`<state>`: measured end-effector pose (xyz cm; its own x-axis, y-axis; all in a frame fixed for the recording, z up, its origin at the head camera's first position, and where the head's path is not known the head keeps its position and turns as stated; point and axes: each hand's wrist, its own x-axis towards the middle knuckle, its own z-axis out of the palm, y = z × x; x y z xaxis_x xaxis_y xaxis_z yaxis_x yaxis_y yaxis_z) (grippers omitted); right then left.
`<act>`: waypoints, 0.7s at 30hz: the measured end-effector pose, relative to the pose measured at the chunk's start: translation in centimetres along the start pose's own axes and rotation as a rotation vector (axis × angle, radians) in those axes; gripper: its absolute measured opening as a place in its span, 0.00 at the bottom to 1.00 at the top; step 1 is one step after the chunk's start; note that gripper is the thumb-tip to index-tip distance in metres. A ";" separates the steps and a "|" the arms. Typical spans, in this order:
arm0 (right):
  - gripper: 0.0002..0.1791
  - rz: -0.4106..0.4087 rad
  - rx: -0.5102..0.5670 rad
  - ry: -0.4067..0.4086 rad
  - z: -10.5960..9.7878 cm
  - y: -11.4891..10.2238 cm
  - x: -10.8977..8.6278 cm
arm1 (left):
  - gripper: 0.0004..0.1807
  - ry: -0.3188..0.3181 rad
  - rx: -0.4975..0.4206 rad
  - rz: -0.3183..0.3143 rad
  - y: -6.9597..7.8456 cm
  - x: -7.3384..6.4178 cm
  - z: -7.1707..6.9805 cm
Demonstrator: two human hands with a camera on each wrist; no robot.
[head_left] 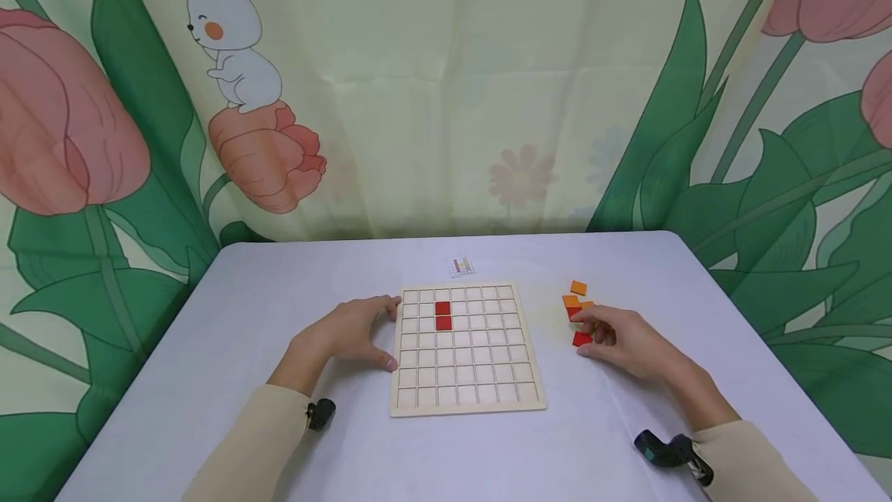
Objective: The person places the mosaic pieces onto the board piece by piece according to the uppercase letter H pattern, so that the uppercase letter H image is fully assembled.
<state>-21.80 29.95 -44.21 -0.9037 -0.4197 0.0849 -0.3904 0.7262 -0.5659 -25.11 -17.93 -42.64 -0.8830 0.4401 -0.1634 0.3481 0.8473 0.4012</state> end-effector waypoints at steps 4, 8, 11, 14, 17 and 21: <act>0.20 -0.014 -0.019 0.015 0.1 0.0 0.0 | 0.42 -0.002 0.001 -0.006 0.0 0.1 0.0; 0.18 -0.030 -0.023 0.038 0.2 -0.2 0.3 | 0.41 -0.004 0.001 -0.014 0.1 0.2 -0.1; 0.19 -0.041 -0.006 0.050 0.3 -0.4 0.7 | 0.42 -0.008 0.001 -0.025 0.0 0.2 -0.1; 0.22 -0.046 0.002 0.068 0.6 -0.5 1.0 | 0.42 -0.005 -0.001 -0.023 -0.1 0.2 -0.1; 0.22 -0.051 -0.001 0.088 0.8 -0.7 1.3 | 0.42 -0.012 0.003 -0.025 -0.1 0.2 -0.1; 0.18 -0.085 0.036 0.103 0.7 -1.3 2.0 | 0.43 -0.020 0.004 -0.031 -0.3 0.1 0.1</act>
<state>-22.94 27.75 -43.88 -0.8815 -0.4195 0.2168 -0.4617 0.6697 -0.5816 -25.30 -18.10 -42.82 -0.8869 0.4192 -0.1941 0.3217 0.8620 0.3917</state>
